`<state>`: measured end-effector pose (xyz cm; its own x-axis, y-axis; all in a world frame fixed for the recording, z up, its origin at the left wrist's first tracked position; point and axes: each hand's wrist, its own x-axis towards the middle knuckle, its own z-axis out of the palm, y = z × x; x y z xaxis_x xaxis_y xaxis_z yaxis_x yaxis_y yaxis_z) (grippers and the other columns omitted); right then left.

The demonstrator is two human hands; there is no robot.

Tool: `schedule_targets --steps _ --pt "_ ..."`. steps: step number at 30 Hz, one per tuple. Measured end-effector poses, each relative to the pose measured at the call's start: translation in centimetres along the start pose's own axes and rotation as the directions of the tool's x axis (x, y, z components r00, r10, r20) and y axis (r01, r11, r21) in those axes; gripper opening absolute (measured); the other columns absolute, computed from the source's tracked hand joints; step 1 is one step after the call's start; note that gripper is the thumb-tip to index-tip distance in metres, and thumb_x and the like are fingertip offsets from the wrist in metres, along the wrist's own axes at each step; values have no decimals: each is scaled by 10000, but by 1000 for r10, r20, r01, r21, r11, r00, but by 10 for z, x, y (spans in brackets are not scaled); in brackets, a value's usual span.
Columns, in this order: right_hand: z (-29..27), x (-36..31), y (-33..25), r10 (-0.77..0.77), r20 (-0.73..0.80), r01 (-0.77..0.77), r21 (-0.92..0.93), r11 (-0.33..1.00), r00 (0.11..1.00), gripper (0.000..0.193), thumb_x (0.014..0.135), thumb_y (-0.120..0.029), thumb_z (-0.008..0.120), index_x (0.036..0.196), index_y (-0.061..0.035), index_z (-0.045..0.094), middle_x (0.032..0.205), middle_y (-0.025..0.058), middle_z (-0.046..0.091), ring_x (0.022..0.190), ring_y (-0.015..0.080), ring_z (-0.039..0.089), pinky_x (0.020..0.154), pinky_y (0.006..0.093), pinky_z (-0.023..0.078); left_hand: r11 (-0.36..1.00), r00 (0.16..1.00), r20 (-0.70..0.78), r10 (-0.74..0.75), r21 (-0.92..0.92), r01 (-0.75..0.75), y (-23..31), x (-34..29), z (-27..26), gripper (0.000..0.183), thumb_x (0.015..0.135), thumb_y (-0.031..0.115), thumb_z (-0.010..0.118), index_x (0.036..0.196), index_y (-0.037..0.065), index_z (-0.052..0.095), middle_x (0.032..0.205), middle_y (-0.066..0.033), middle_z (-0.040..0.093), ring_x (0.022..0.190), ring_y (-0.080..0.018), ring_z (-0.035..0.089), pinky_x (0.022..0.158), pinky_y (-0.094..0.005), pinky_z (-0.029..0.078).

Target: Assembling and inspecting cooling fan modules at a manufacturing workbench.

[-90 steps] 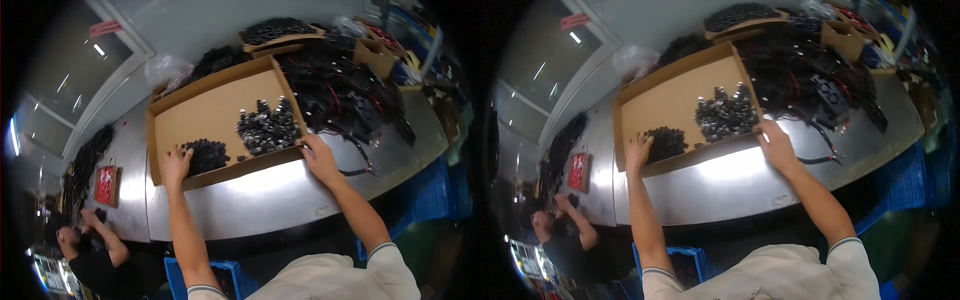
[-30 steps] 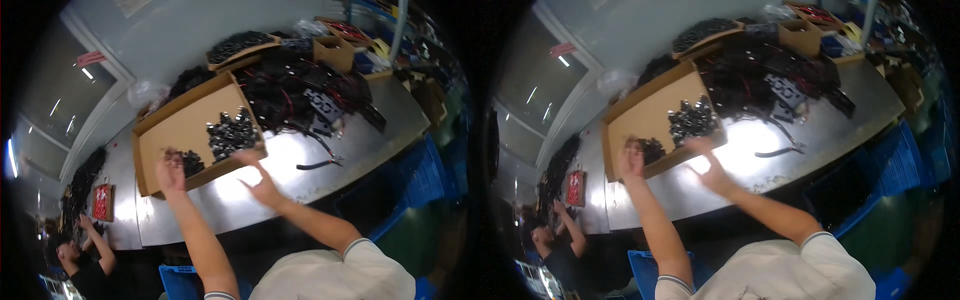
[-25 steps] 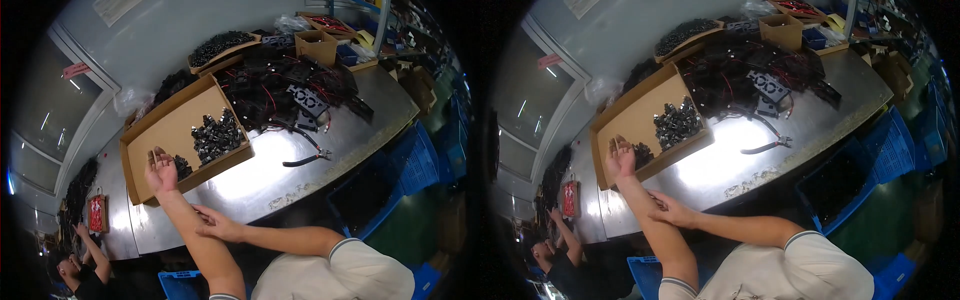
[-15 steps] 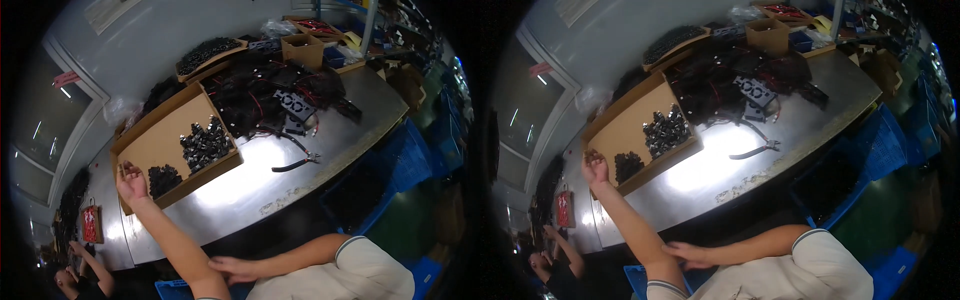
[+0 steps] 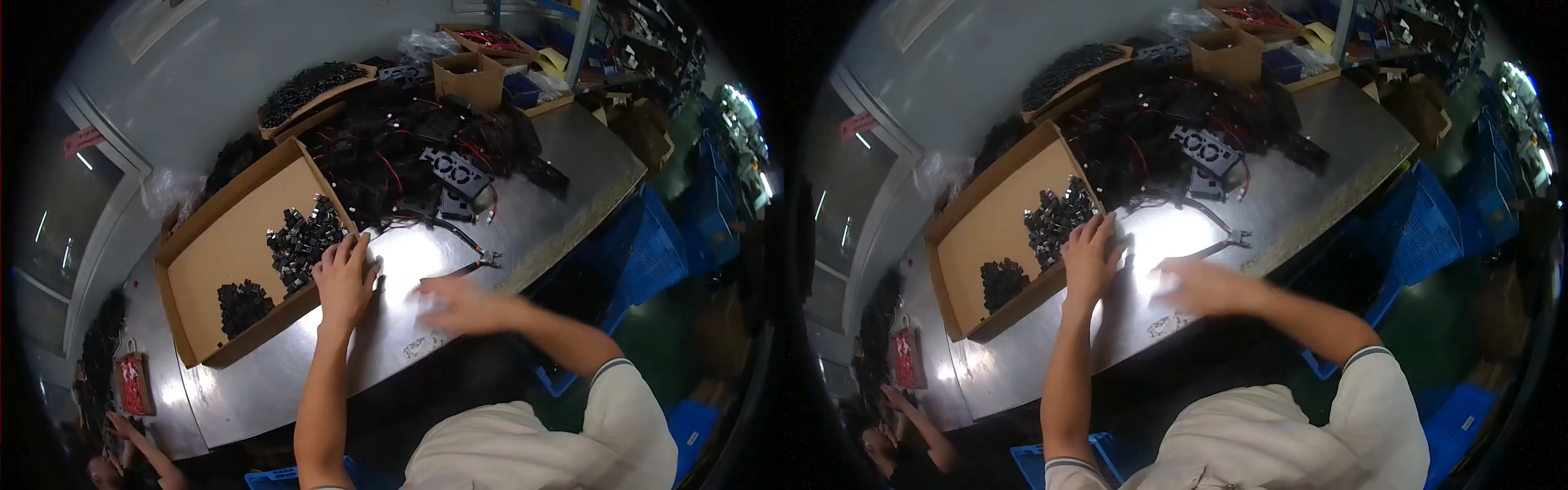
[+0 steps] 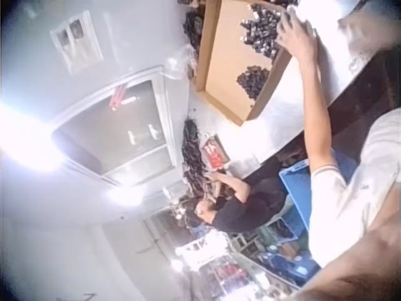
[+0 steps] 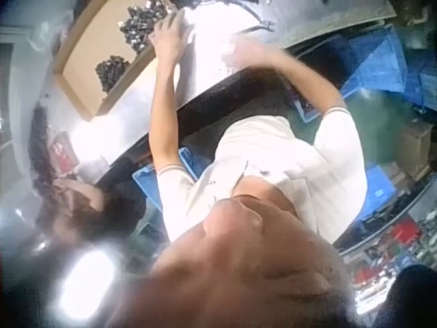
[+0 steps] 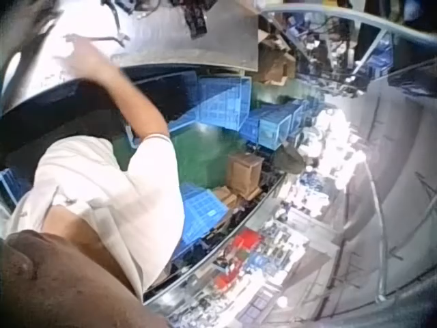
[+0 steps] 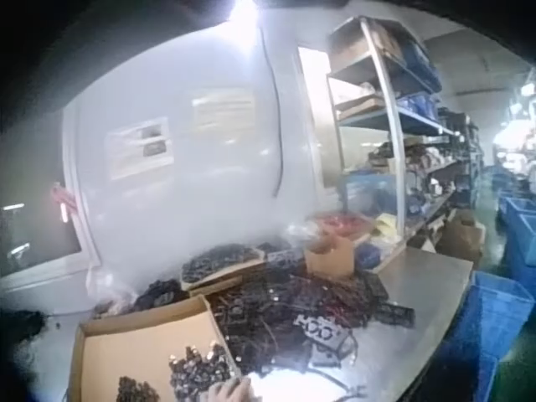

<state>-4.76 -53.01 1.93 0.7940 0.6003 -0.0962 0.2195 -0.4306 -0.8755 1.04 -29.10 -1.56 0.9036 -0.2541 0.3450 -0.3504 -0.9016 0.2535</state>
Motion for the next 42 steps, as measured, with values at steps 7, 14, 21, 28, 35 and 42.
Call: schedule_targets --steps 7,14,21,28,35,42 --pt "-121 62 85 -172 -763 -374 -484 791 623 715 730 -329 808 1304 3 541 1199 215 582 1164 381 540 1001 409 436 910 968 -244 -59 -411 -49 36 -44 -32 500 840 116 697 1318 49 563 1277 -176 596 1191 -344 544 1035 -420 407" --pt "-166 67 87 296 -609 -282 122 952 736 596 752 -261 803 1205 69 602 1065 173 683 964 231 659 829 335 525 377 838 502 215 -834 403 97 -193 -32 399 912 258 668 1250 50 628 1220 -150 621 1087 -255 619 923 -355 497" --pt "-189 38 91 235 -501 296 763 575 833 317 922 -188 655 1177 -1 625 1111 99 674 989 187 655 868 336 530 316 695 657 292 -752 579 103 -221 -28 408 947 301 625 1276 61 621 1200 -134 625 1055 -262 613 910 -337 496" --pt "-88 7 24 24 -578 545 782 303 816 333 976 -120 504 1287 -8 543 1266 114 627 1159 260 612 977 421 504 -84 834 548 64 -830 552 99 -208 -29 421 908 77 655 1319 28 573 1232 -117 598 1074 -190 595 917 -296 495" --pt "79 19 -22 124 17 -46 970 238 992 431 816 13 689 1228 22 562 1116 132 660 878 152 670 683 222 554 -27 851 79 -519 -997 76 64 -174 -28 799 830 99 777 1474 29 309 1391 -124 473 1270 -236 487 1050 -361 406" --pt "105 19 -14 -3 232 -151 644 750 973 293 868 -13 689 1152 16 624 1027 100 687 915 166 670 810 287 541 -215 755 239 -610 -968 132 23 -171 -58 527 879 57 698 1347 35 457 1225 -92 592 1117 -192 594 877 -300 545"
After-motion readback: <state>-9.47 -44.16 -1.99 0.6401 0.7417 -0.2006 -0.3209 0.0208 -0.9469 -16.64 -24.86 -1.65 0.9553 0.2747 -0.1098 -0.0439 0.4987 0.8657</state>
